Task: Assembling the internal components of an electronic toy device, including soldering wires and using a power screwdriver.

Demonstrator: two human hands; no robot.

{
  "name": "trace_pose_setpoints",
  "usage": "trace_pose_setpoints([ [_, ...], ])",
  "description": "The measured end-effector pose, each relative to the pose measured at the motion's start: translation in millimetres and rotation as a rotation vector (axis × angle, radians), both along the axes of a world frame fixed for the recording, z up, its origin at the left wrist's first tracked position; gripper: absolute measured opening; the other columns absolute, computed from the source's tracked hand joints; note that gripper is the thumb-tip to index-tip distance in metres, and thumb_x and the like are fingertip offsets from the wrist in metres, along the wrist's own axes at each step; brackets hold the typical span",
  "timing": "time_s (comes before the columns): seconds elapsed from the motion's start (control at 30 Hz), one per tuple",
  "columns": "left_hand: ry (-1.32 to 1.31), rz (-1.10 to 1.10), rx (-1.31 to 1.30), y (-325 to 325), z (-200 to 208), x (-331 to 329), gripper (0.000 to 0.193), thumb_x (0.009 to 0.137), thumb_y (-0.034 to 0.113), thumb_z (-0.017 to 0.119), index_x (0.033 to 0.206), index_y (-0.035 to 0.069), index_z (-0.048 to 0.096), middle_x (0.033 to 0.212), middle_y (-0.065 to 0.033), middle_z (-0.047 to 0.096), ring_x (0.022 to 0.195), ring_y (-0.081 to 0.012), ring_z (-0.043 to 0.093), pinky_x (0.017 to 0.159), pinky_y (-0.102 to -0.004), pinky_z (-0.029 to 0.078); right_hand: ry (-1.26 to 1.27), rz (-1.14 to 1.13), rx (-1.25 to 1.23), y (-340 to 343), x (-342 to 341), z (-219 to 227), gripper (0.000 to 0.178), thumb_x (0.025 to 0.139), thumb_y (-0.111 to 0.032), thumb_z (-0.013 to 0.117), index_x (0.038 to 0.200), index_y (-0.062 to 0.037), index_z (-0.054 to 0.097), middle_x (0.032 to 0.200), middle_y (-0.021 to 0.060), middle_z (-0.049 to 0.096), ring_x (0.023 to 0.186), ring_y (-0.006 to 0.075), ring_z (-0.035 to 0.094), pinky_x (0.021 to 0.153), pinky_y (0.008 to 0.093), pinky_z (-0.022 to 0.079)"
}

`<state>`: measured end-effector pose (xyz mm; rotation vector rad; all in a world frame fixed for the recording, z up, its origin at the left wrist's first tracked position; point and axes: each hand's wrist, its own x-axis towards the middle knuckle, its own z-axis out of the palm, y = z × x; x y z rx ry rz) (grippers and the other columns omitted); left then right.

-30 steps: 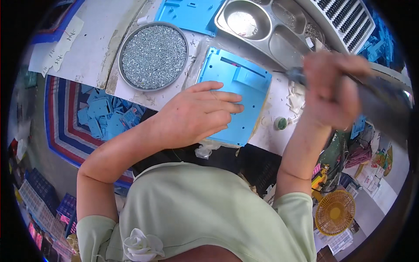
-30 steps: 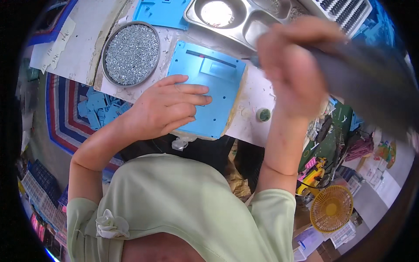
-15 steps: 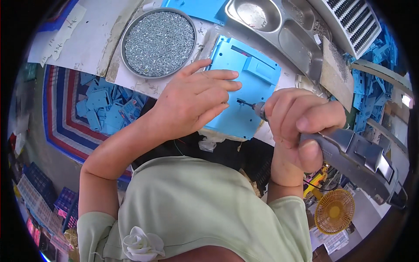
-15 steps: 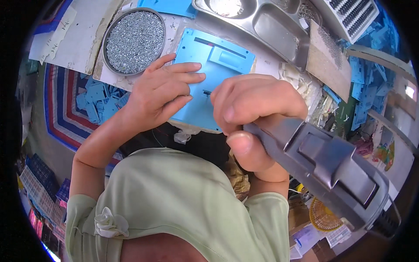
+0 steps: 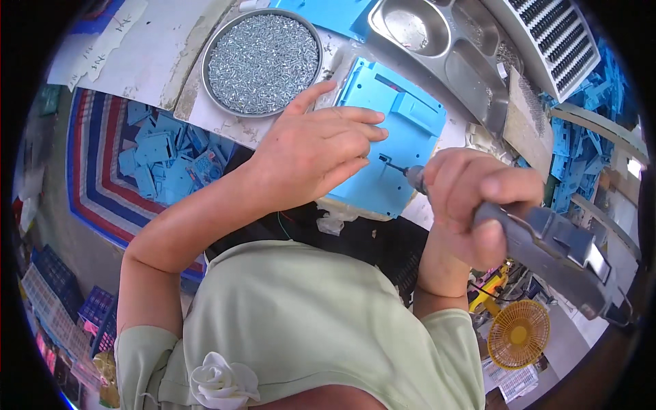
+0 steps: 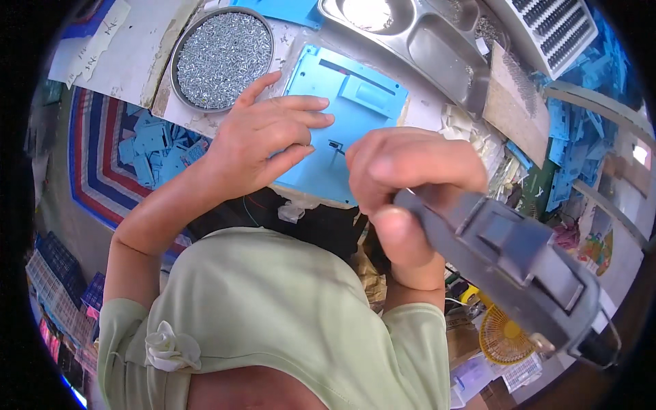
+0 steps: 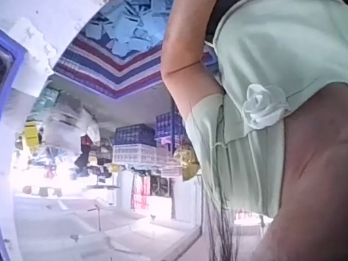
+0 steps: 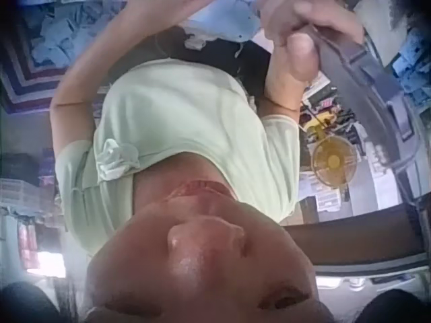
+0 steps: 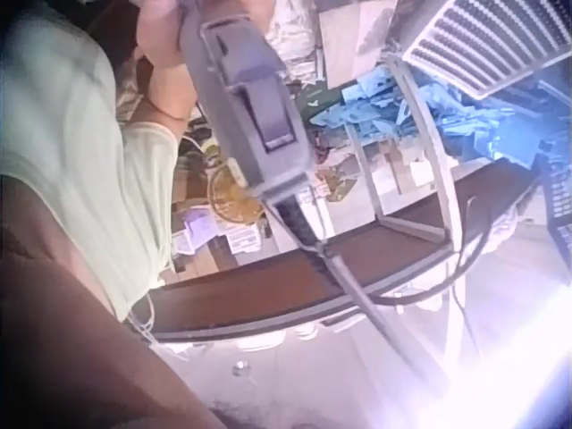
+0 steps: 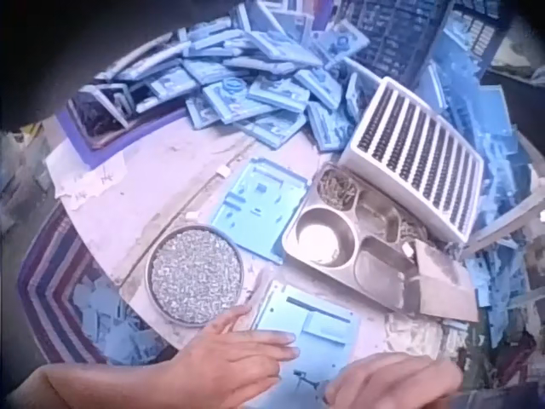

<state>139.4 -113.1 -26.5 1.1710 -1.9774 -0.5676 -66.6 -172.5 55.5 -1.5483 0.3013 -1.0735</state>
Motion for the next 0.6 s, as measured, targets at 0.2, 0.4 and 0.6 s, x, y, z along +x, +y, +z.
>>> trace_pose_setpoints([
  [0.2,0.152,0.057,-0.095,7.9,1.9,-6.9,0.017,0.084,0.008,0.078,0.098,0.012,0.069,0.107,-0.0017,0.077,0.111,-0.0206,0.072,0.122,-0.0597,0.025,-0.08,0.162,0.008,-7.7,5.3,21.4,0.029,0.097,-0.033,0.067,0.112,-0.0147,0.051,0.065,-0.0059,0.053,0.052,0.0095,0.051,0.057,0.031,0.043],
  [0.4,0.185,0.091,-0.122,13.7,1.4,-4.2,0.021,0.08,0.008,0.08,0.098,0.011,0.07,0.099,-0.0005,0.077,0.102,-0.0189,0.074,0.122,-0.0611,0.025,-0.05,0.191,0.025,-7.7,16.7,24.2,0.026,0.098,-0.032,0.066,0.108,-0.0147,0.05,0.066,-0.005,0.054,0.053,0.0101,0.052,0.059,0.0304,0.043],
  [0.6,0.017,0.103,-0.081,7.0,14.5,20.0,0.024,0.077,0.014,0.083,0.097,0.011,0.072,0.097,-0.0001,0.071,0.106,-0.0203,0.069,0.119,-0.0573,0.029,-0.051,0.202,0.025,-22.2,35.1,26.9,0.022,0.099,-0.029,0.06,0.111,-0.0122,0.053,0.066,-0.0046,0.051,0.056,0.0111,0.048,0.06,0.0324,0.041],
])
